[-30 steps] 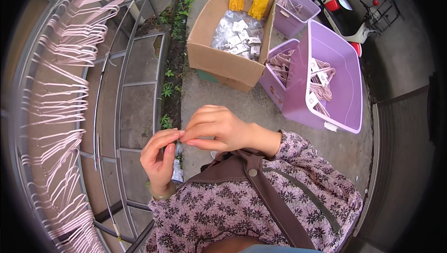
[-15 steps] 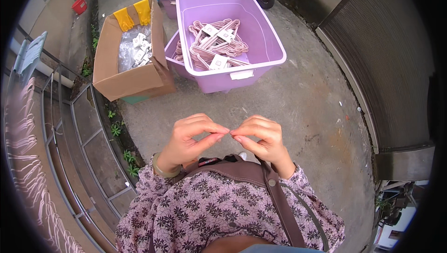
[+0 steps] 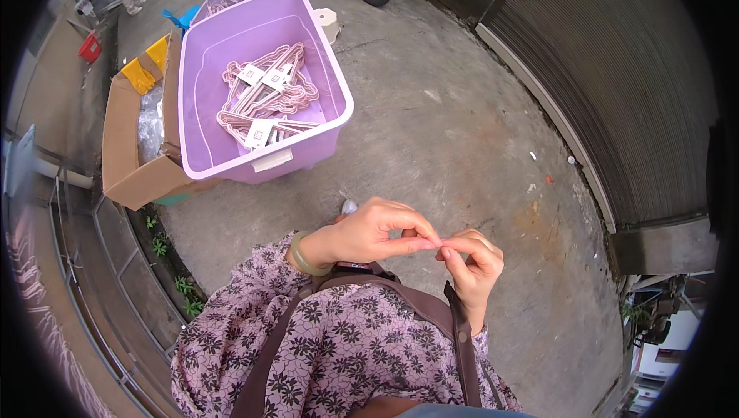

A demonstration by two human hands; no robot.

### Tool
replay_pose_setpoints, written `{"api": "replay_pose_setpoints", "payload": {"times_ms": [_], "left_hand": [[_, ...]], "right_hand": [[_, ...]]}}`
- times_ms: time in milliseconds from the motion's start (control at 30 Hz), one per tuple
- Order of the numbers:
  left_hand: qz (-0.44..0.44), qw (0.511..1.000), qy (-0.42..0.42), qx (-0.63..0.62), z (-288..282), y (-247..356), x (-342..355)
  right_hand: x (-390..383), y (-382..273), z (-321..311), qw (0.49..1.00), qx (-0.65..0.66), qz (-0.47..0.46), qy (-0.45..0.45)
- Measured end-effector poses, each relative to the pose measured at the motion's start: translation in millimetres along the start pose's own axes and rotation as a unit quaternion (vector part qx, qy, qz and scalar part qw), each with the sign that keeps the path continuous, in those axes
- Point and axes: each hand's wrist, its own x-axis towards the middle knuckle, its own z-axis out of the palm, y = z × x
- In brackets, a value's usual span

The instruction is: The person gathers hangers from a rack, sits down, and wipes a stack of hangers with a cloth inside a tub of water.

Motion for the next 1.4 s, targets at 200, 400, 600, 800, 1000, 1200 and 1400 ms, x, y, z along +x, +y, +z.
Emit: {"api": "replay_pose_setpoints", "payload": {"times_ms": [200,400,600,800,1000,1200,1400], "left_hand": [[0.03,0.999,0.004,0.021,-49,-61,109],[0.064,0.997,0.03,0.031,-116,-90,236],[0.068,0.996,0.045,0.028,-166,-146,341],[0.04,0.994,0.094,0.023,-230,-202,445],[0.018,0.968,0.226,0.113,-309,-222,496],[-0.053,0.908,0.385,0.155,-404,-251,484],[-0.052,0.896,0.399,0.19,-545,-260,510]], "right_hand": [[115,69,-34,1.0,0.0,0.023,-0.007],[271,118,-66,0.995,0.001,-0.076,-0.058],[386,195,-90,0.995,0.019,-0.077,-0.067],[532,280,-102,0.979,0.061,-0.128,-0.144],[679,332,-58,0.923,0.139,-0.153,-0.326],[797,375,67,0.824,0.192,-0.217,-0.487],[911,388,163,0.81,0.196,-0.212,-0.511]]}}
